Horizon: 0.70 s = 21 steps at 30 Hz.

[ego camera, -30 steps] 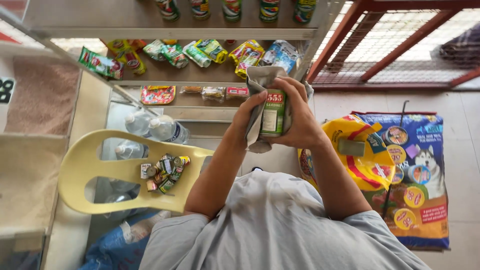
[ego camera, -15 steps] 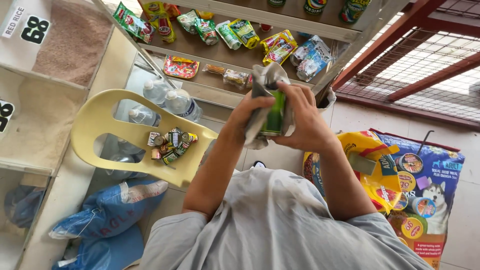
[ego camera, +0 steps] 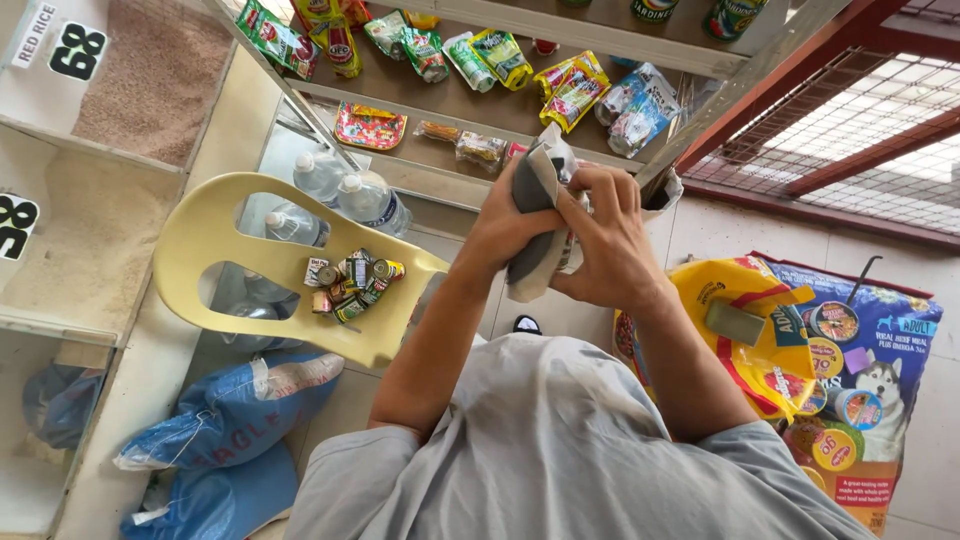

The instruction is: Wiping dust off canned goods with a cloth and placing them methodically on a store shelf.

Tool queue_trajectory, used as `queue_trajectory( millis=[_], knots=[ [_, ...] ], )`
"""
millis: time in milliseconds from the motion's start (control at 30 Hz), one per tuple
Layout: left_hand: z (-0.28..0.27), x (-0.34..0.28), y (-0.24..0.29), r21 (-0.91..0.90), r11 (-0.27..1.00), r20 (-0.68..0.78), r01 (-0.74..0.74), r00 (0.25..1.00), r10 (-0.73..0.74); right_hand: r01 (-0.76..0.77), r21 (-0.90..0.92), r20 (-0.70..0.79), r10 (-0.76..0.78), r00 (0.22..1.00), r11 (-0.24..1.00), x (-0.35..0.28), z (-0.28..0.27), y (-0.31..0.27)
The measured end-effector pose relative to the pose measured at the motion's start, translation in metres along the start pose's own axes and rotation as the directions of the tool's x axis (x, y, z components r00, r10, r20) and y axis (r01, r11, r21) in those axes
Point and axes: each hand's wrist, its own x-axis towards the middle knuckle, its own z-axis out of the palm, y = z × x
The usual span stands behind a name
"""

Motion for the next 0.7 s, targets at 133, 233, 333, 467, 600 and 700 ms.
queue_trajectory(
  millis=[133, 233, 333, 467, 600, 700],
  knots=[
    [-0.01, -0.007, 0.001, -0.259, 0.959, 0.009, 0.111, 0.994, -0.112, -0.11, 0.255, 0.037, 0.104, 0.994, 0.961, -0.003, 0.017, 0.008],
    [-0.037, 0.004, -0.023, -0.459, 0.857, 0.078, 0.233, 0.972, -0.222, -0.152, 0.277, 0.089, 0.132, 0.987, 0.949, 0.008, 0.023, -0.001],
    [-0.046, 0.005, -0.017, -0.44, 0.869, 0.084, 0.227, 0.974, -0.212, -0.097, 0.165, 0.041, 0.092, 0.995, 0.981, 0.019, 0.032, 0.0],
    [-0.057, -0.007, 0.017, -0.274, 0.94, 0.102, 0.206, 0.978, -0.184, -0.093, -0.007, -0.08, 0.092, 0.993, 0.996, 0.032, 0.049, -0.009],
    [-0.095, 0.011, -0.002, -0.286, 0.937, 0.112, 0.203, 0.978, -0.178, -0.055, -0.015, -0.076, 0.054, 0.996, 0.998, 0.045, 0.073, -0.028],
    [-0.124, 0.015, -0.022, -0.47, 0.834, 0.134, 0.291, 0.957, -0.258, -0.059, 0.111, 0.016, 0.057, 0.998, 0.992, 0.05, 0.089, -0.037]
  ],
)
